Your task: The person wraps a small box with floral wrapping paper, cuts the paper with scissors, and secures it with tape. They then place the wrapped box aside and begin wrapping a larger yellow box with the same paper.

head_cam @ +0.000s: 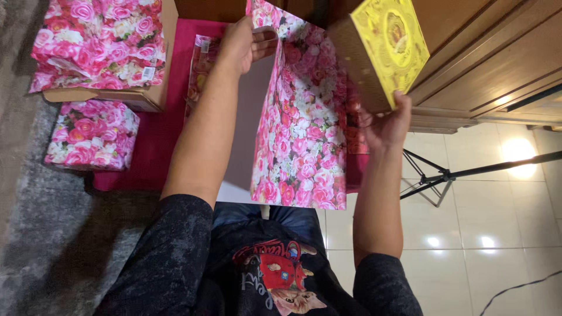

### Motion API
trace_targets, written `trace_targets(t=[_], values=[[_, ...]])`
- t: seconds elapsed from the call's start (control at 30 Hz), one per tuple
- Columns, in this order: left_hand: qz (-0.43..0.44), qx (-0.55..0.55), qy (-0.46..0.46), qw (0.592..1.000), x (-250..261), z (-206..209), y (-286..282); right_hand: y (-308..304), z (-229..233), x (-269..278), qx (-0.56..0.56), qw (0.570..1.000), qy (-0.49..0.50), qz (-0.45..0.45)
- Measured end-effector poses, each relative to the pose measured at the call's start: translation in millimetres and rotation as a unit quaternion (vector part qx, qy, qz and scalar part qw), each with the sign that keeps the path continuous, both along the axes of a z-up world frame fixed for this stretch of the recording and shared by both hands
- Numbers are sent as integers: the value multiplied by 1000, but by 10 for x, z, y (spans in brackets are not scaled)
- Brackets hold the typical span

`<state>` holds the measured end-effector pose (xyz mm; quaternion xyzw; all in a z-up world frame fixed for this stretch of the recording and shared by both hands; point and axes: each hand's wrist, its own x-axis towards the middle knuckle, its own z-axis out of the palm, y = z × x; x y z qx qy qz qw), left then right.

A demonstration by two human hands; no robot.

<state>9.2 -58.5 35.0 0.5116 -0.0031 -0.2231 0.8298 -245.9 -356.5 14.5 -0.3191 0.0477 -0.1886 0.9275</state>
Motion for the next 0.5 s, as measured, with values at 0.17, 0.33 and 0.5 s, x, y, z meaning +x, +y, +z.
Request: trace_targets(t=[0.17, 0.33, 0.5], values=[[45, -48, 38, 997, -144, 3, -242, 662, 359, -219, -43, 976, -42, 208], [60, -100, -4, 993, -574, 57, -312, 1212, 402, 171, -37, 981, -11, 192], [68, -122, -27, 990, -966, -153, -216, 1558, 221, 522, -141, 964, 43, 220]])
